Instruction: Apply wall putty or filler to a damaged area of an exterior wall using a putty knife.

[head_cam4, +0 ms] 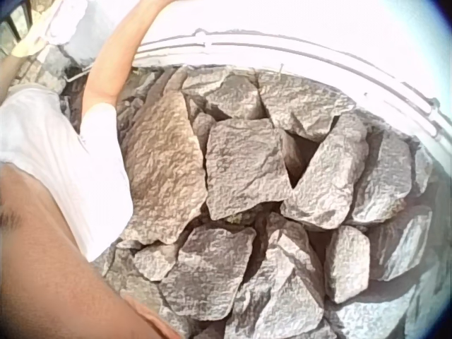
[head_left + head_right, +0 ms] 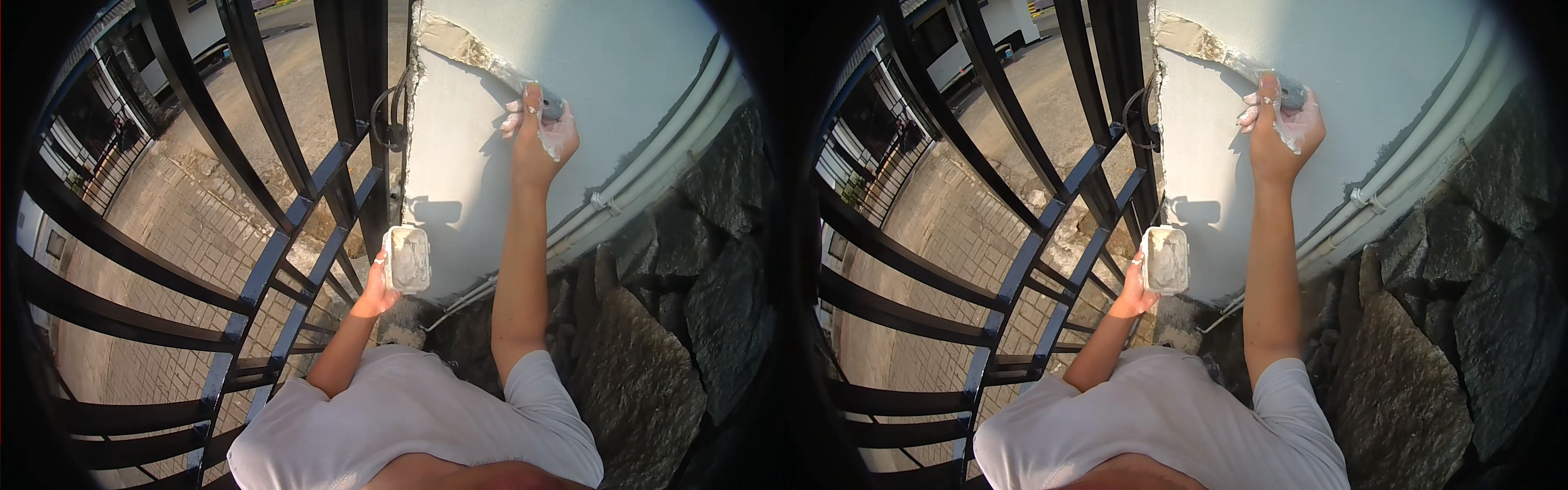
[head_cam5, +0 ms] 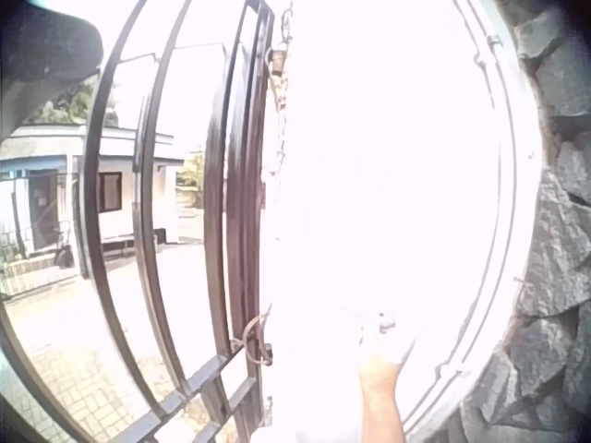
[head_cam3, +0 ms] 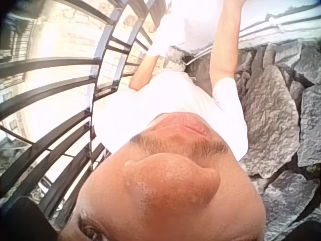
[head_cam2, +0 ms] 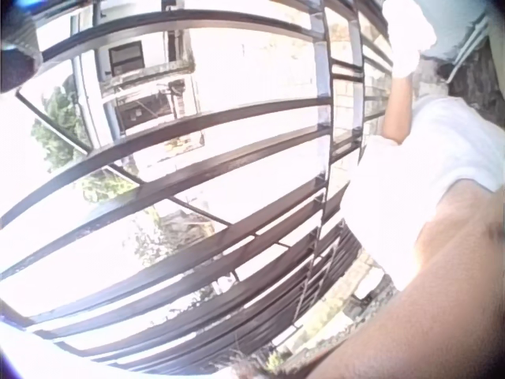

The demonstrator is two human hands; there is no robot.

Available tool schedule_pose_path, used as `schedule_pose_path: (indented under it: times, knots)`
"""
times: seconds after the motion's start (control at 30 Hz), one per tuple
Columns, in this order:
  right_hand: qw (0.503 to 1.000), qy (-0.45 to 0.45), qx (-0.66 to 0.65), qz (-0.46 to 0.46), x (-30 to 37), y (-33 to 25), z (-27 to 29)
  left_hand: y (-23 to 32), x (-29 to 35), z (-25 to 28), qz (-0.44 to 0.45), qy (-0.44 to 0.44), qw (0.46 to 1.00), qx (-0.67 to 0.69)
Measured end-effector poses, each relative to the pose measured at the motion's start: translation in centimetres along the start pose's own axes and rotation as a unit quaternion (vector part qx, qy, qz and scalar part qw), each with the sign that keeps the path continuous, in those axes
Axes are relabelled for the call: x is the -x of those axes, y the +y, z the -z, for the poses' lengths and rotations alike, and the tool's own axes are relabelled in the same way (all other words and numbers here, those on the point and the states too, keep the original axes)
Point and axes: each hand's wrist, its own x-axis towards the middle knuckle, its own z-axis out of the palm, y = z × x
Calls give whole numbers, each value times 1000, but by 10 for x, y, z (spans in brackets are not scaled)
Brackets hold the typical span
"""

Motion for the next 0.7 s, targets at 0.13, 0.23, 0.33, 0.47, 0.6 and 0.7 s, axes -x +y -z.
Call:
schedule_pose_path:
  times: [0.13, 0.23, 0.33, 0.47, 0.6, 0.7]
  knots:
    - [999, 44, -2, -2, 8, -1, 12, 10, 10, 2, -11, 20, 1000, -21]
    - [999, 18, -29, -20, 17, -2, 8, 15, 13, 4, 0, 28, 1000, -13]
    - [999, 27, 7, -22, 18, 2, -10, 13, 15, 4, -12, 37, 999, -19]
    - [999, 33, -19, 7, 32, -4, -2, 11, 14, 17, -12, 10, 999, -39]
    - [985, 23, -170, 11, 65, -22, 10, 10, 19, 19, -15, -31, 999, -19]
    - [957, 1, -289, -17, 70, -28, 5, 8, 22, 20, 11, -31, 999, 1]
